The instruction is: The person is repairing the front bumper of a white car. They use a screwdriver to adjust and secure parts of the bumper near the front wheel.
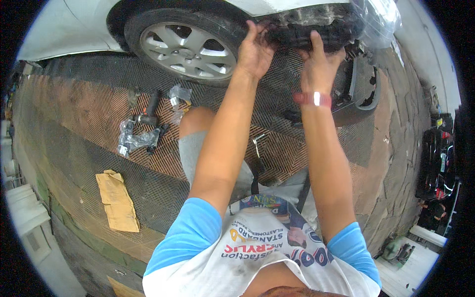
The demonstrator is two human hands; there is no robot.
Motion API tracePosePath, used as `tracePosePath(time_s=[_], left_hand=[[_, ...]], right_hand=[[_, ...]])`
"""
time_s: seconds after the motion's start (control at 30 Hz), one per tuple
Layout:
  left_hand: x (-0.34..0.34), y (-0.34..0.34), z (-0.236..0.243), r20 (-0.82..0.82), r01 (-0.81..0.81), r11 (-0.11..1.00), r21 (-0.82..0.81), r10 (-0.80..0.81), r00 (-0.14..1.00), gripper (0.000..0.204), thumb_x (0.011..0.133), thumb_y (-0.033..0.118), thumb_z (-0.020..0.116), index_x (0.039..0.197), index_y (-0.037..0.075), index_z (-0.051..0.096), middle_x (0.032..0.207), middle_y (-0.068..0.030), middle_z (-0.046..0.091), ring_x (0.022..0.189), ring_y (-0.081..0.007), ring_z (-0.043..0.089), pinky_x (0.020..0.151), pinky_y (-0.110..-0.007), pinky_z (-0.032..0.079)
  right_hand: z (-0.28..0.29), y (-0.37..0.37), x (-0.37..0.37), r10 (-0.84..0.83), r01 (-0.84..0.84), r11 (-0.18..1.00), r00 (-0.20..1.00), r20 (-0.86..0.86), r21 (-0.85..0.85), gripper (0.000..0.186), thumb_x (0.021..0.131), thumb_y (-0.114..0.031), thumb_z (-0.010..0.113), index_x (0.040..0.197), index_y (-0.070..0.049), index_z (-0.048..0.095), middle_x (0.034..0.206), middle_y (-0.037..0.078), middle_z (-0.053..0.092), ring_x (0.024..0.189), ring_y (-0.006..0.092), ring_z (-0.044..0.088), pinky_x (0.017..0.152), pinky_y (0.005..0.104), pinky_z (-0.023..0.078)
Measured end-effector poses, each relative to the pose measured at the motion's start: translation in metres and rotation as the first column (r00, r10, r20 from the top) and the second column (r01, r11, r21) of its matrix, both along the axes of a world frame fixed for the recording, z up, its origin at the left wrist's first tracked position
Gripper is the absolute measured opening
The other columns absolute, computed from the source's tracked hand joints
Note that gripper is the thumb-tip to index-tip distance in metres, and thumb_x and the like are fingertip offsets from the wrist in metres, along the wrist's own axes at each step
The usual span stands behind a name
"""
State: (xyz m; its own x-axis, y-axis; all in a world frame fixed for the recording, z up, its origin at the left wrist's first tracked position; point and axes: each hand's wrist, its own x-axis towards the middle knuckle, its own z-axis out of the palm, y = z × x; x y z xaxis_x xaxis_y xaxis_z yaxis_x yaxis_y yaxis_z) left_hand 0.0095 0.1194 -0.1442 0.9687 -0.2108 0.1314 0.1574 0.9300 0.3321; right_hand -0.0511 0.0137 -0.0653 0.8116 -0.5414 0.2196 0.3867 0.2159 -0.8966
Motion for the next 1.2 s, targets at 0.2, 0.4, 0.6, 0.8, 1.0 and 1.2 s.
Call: tracePosePath(time_s=[0.2, 0.4, 0.6, 0.8, 1.0, 1.2], left_hand=[[0.009, 0.001, 0.005, 0.311, -0.273, 0.867, 0.417, 0.146, 0.939, 0.057, 0.106, 0.051, 0.043, 0.117, -0.002, 0.062, 0.111, -0.013, 0.07, 0.106, -0.0229, 0.067, 0.094, -0.037, 0.053], [0.027, 0.001, 0.005, 0.478, -0.486, 0.582, 0.651, 0.183, 0.859, 0.061, 0.109, 0.049, 0.039, 0.099, -0.001, 0.073, 0.092, -0.0093, 0.075, 0.092, -0.0184, 0.07, 0.088, -0.033, 0.052], [0.022, 0.003, 0.019, 0.502, -0.553, 0.279, 0.785, 0.237, 0.832, 0.066, 0.106, 0.052, 0.042, 0.082, 0.001, 0.075, 0.076, -0.0167, 0.071, 0.074, -0.0261, 0.067, 0.075, -0.042, 0.05], [0.017, -0.003, 0.025, 0.453, -0.495, 0.096, 0.864, 0.284, 0.845, 0.07, 0.106, 0.053, 0.041, 0.079, -0.008, 0.065, 0.074, -0.0258, 0.064, 0.075, -0.0447, 0.061, 0.077, -0.05, 0.047], [0.016, -0.011, 0.028, 0.521, -0.557, -0.053, 0.829, 0.434, 0.735, 0.068, 0.106, 0.049, 0.041, 0.087, -0.01, 0.068, 0.087, -0.0329, 0.067, 0.09, -0.0523, 0.062, 0.084, -0.053, 0.047], [0.011, -0.011, 0.039, 0.48, -0.479, -0.104, 0.872, 0.377, 0.792, 0.064, 0.105, 0.046, 0.041, 0.093, -0.01, 0.07, 0.096, -0.0343, 0.067, 0.099, -0.0529, 0.062, 0.09, -0.053, 0.046]], right_hand=[[-0.022, -0.023, -0.026, 0.279, -0.273, 0.916, 0.96, 0.022, 0.294, 0.038, 0.094, -0.013, 0.06, 0.128, -0.001, 0.048, 0.127, 0.015, 0.059, 0.119, 0.0345, 0.057, 0.102, 0.0562, 0.045], [-0.009, -0.031, -0.01, 0.265, -0.19, 0.867, 0.959, -0.101, 0.461, 0.03, 0.095, -0.037, 0.065, 0.099, -0.007, 0.061, 0.096, 0.014, 0.067, 0.091, 0.0296, 0.063, 0.083, 0.044, 0.049], [-0.009, -0.034, 0.034, 0.055, -0.07, 0.993, 0.987, -0.154, -0.092, 0.039, 0.093, -0.031, 0.075, 0.116, 0.0, 0.067, 0.109, 0.007, 0.069, 0.096, 0.0178, 0.062, 0.088, 0.0316, 0.048], [-0.016, -0.044, 0.063, 0.132, -0.161, 0.948, 0.984, -0.121, -0.275, 0.041, 0.092, -0.025, 0.077, 0.117, 0.005, 0.066, 0.104, 0.008, 0.071, 0.092, 0.0143, 0.063, 0.086, 0.0298, 0.048], [0.004, -0.022, 0.057, 0.339, -0.343, 0.912, 0.939, -0.055, -0.227, 0.054, 0.087, -0.006, 0.079, 0.134, -0.001, 0.052, 0.115, 0.009, 0.07, 0.099, 0.0161, 0.068, 0.086, 0.0297, 0.055], [-0.01, -0.02, 0.069, 0.291, -0.279, 0.939, 0.956, 0.035, -0.2, 0.048, 0.088, 0.003, 0.073, 0.131, 0.001, 0.052, 0.109, 0.009, 0.071, 0.092, 0.0162, 0.069, 0.079, 0.0294, 0.057]])
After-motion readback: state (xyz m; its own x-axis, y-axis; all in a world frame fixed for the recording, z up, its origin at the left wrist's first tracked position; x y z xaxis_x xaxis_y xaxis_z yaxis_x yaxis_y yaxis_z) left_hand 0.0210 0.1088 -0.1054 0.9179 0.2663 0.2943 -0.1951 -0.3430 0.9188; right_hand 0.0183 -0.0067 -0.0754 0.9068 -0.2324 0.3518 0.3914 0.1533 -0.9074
